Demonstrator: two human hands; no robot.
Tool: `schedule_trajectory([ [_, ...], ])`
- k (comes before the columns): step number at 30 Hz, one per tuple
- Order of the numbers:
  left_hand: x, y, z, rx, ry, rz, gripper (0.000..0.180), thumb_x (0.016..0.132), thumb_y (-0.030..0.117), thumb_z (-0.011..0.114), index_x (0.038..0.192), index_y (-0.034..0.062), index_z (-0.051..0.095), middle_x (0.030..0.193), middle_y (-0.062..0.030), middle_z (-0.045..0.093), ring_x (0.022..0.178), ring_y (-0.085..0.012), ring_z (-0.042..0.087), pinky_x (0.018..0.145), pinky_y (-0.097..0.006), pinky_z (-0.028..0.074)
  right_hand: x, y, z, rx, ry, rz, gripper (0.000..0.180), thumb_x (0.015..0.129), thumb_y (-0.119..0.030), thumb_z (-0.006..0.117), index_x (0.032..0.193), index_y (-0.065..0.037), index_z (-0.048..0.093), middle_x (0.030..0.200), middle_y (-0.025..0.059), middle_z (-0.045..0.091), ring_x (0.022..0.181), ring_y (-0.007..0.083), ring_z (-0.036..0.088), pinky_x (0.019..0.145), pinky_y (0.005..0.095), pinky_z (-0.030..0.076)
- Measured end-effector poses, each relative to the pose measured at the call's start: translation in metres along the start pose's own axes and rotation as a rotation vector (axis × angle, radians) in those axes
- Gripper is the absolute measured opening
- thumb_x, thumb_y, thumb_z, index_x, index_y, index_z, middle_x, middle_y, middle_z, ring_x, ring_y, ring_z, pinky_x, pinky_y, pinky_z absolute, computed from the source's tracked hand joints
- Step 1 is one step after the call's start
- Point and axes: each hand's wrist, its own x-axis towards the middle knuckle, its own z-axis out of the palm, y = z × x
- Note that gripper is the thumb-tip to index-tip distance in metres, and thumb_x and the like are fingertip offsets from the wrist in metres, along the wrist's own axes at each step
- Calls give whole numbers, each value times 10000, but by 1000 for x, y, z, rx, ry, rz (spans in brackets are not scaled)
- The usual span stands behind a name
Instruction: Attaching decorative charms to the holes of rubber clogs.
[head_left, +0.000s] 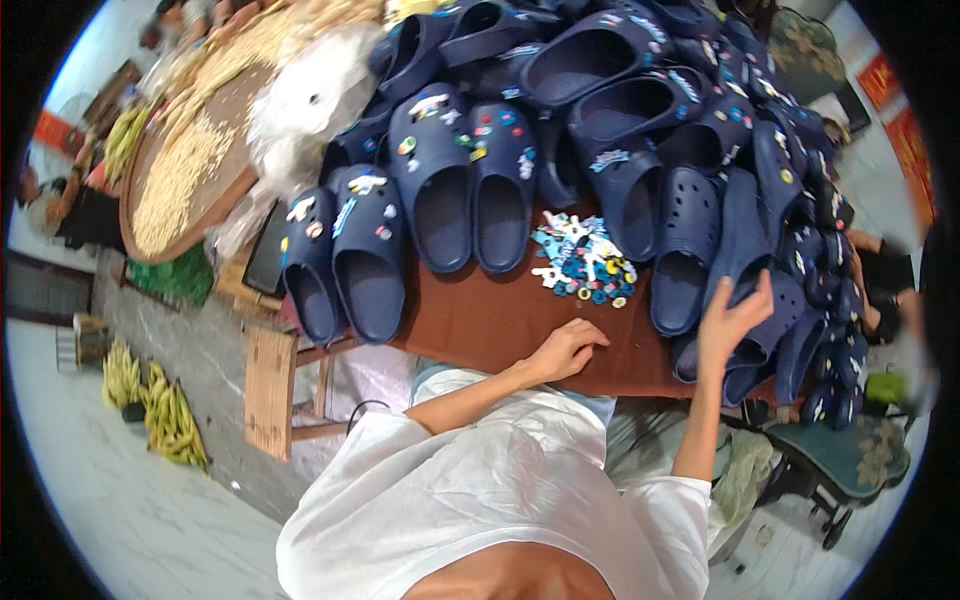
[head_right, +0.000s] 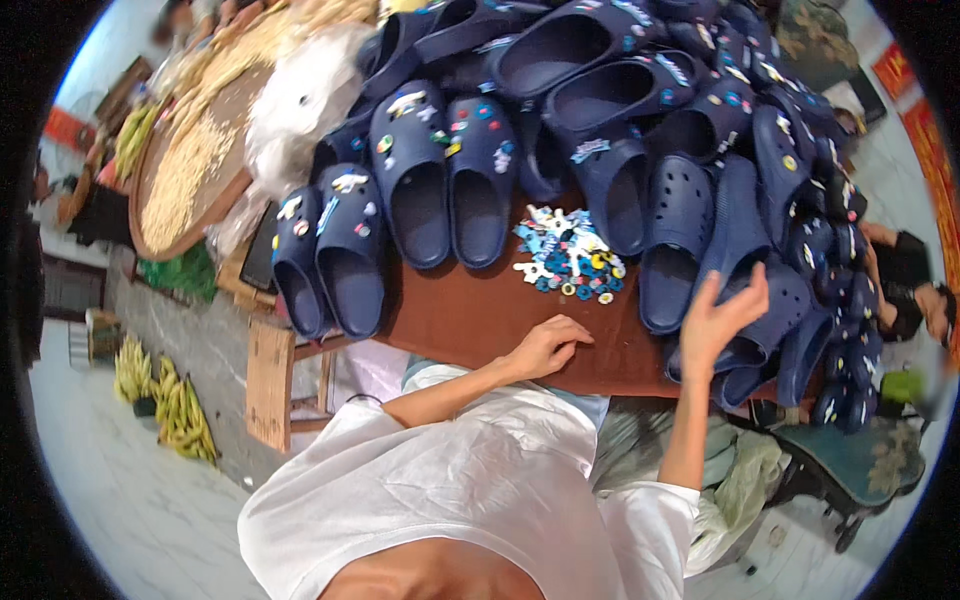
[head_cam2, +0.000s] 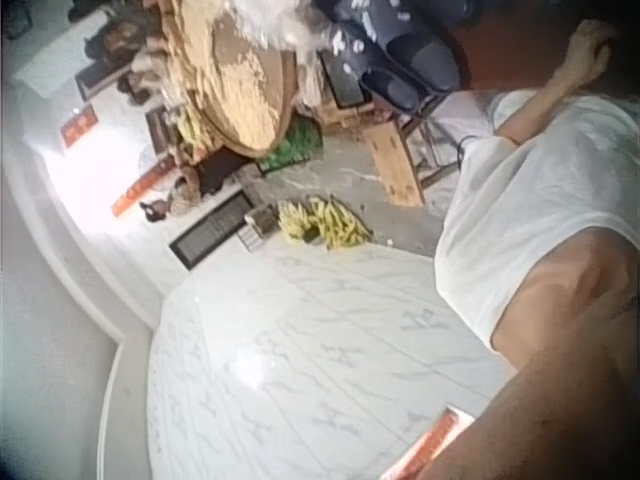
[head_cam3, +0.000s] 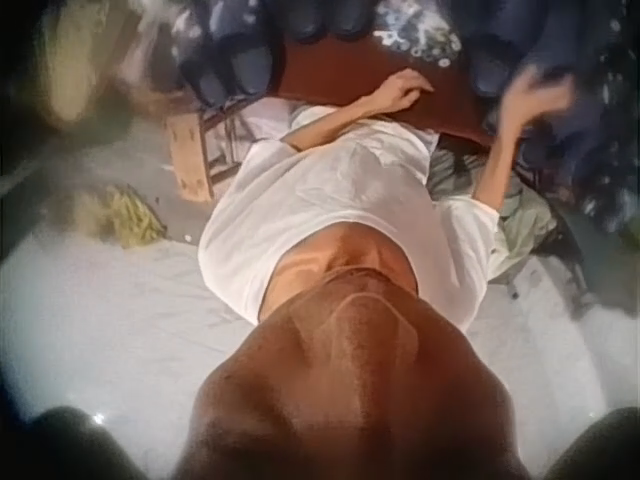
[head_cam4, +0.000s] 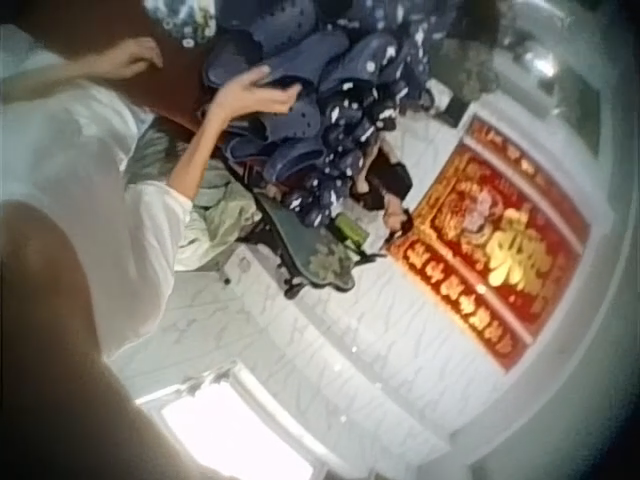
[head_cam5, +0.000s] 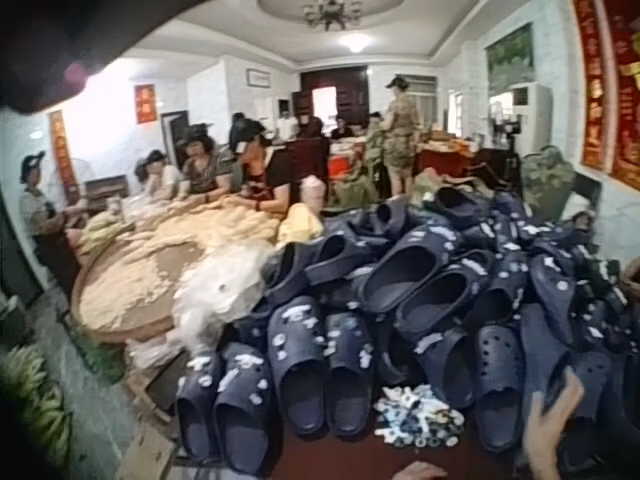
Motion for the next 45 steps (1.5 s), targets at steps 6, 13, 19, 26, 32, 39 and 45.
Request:
schedule_trajectory([
  [6,1,-4,3,13,-4,12,303,809,-65,571,1061,32,709,1042,-118,694,1017,-307,627,918,-409,509,37,97,31,436,-339,550,545,992,-296,650,1309,136,549,1187,185,661,1093,232,603,1002,313,432],
  [13,-4,-2,-2,-13,57,4,305,810,-68,569,1057,35,715,1057,-115,703,986,-305,643,894,-401,523,58,83,51,563,-321,517,399,999,-243,636,1232,81,628,1193,135,673,1080,199,609,965,311,446],
  [19,-3,6,-32,86,452,3,317,801,-91,578,1044,46,729,1066,-119,712,1029,-292,660,891,-394,534,51,92,46,548,-176,436,400,1003,-221,621,1259,87,613,1234,153,670,1118,211,610,1014,320,428],
  [26,-7,-8,-88,322,640,-24,268,832,-73,591,1043,42,712,1082,-138,686,994,-331,630,845,-403,521,12,-8,-14,537,-85,308,427,1015,-197,621,1314,100,554,1276,161,638,1138,210,593,1023,321,426],
  [32,-6,-4,-91,315,604,-22,237,861,-45,601,1047,44,717,1092,-140,686,981,-325,643,866,-402,518,-91,-87,-50,593,-351,284,395,1003,-103,592,1331,96,494,1300,164,593,1172,242,568,1044,363,419],
  [39,-25,23,-85,27,583,-193,256,943,26,593,1185,9,675,1153,-107,679,1078,-212,640,942,-327,493,-189,-125,-45,557,-677,67,494,896,-58,636,1331,110,473,1258,304,560,1090,433,611,968,428,477],
  [45,-47,39,-73,-299,631,-345,629,954,138,647,1503,17,366,1406,-128,480,1165,-189,537,1005,-330,447,-227,-130,-32,485,-941,-32,549,878,-103,658,1312,152,438,1204,359,531,958,512,621,810,498,538],
])
